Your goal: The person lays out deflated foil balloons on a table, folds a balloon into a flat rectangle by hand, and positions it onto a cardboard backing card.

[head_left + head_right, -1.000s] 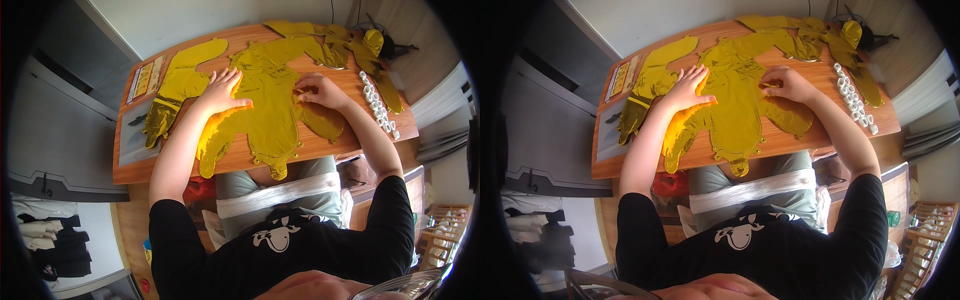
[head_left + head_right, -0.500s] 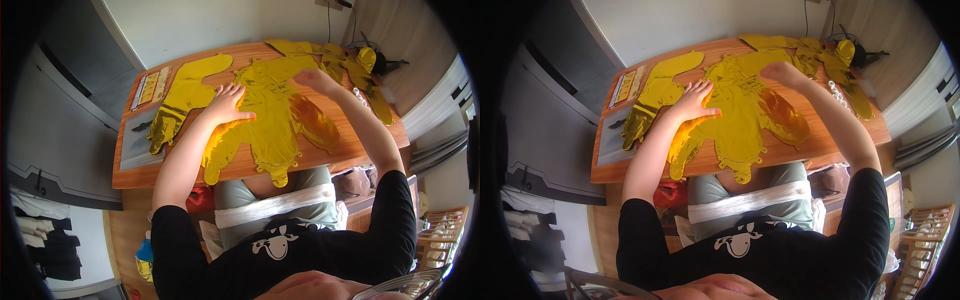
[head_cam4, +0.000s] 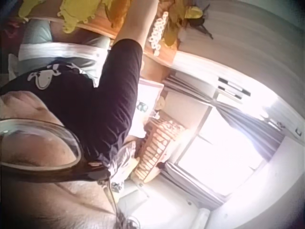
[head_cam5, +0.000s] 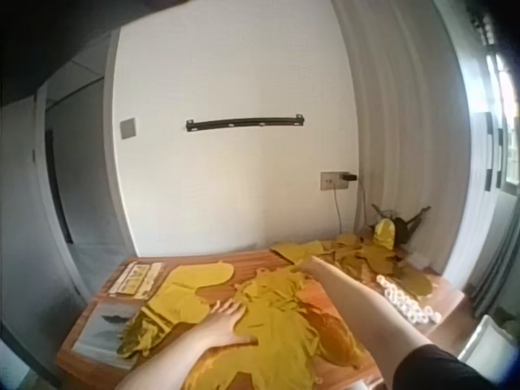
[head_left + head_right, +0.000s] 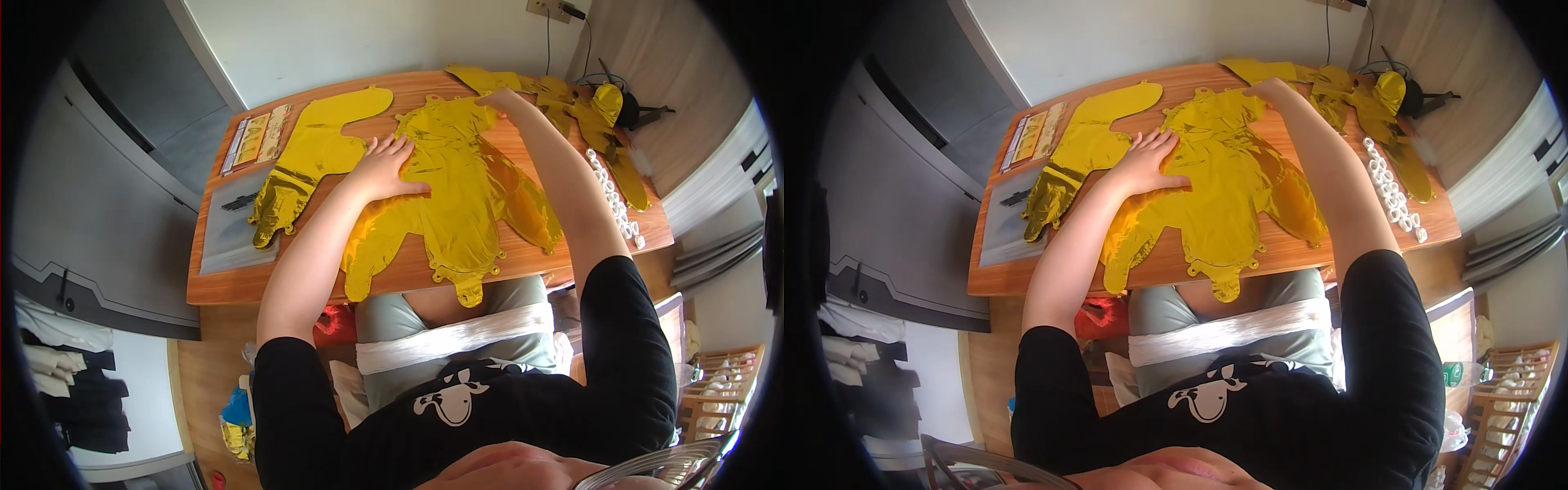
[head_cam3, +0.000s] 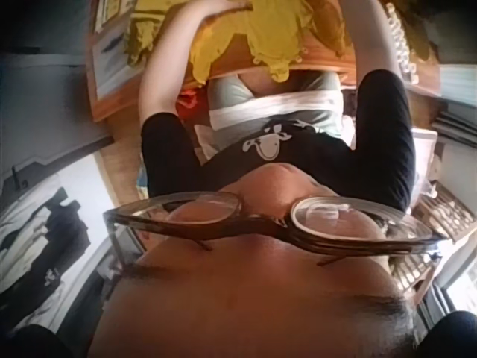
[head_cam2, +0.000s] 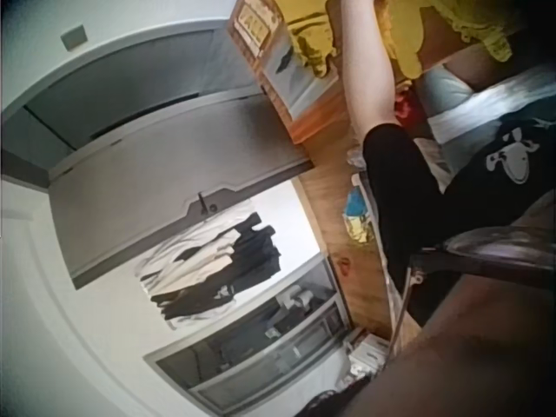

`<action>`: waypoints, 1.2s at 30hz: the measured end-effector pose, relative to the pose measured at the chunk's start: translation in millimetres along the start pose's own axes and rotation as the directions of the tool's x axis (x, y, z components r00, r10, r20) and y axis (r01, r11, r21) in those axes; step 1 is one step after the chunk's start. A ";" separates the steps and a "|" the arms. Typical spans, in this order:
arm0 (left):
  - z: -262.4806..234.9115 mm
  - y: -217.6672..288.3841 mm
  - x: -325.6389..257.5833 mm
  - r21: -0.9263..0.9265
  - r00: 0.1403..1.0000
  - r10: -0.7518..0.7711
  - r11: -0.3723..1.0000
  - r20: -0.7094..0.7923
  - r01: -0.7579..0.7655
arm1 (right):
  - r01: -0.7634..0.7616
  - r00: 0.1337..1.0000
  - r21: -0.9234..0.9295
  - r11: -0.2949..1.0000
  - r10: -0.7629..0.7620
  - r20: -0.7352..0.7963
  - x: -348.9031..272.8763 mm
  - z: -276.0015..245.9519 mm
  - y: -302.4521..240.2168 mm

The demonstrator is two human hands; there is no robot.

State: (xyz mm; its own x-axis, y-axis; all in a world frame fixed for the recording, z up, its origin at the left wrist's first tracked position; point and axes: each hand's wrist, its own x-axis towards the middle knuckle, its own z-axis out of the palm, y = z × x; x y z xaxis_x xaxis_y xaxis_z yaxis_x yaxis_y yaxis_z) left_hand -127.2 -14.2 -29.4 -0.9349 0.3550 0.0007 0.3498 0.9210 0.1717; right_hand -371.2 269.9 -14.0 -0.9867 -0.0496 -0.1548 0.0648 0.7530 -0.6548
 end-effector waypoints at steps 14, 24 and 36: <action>-1.9 1.8 0.1 -0.007 1.000 0.004 1.000 -0.011 -0.004 | 0.329 0.941 0.372 0.868 -0.269 -0.205 -67.1 47.6 -61.5; 2.2 0.7 1.2 0.008 1.000 0.007 1.000 -0.024 -0.007 | 0.115 0.955 0.436 0.892 -0.221 0.199 -73.9 54.7 -74.1; 7.1 -5.5 4.0 -0.017 1.000 0.012 1.000 -0.015 -0.012 | 0.663 0.747 -0.268 0.699 -0.640 0.178 -67.9 42.9 -25.1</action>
State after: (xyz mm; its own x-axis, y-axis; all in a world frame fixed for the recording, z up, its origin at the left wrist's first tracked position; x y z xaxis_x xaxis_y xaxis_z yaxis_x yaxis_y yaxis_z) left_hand -132.4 -16.7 -37.3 -0.9314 0.3636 0.0179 0.3603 0.9136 0.1887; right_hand -299.5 226.2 -18.7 -0.7525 -0.6359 0.1715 -0.6484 0.6696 -0.3622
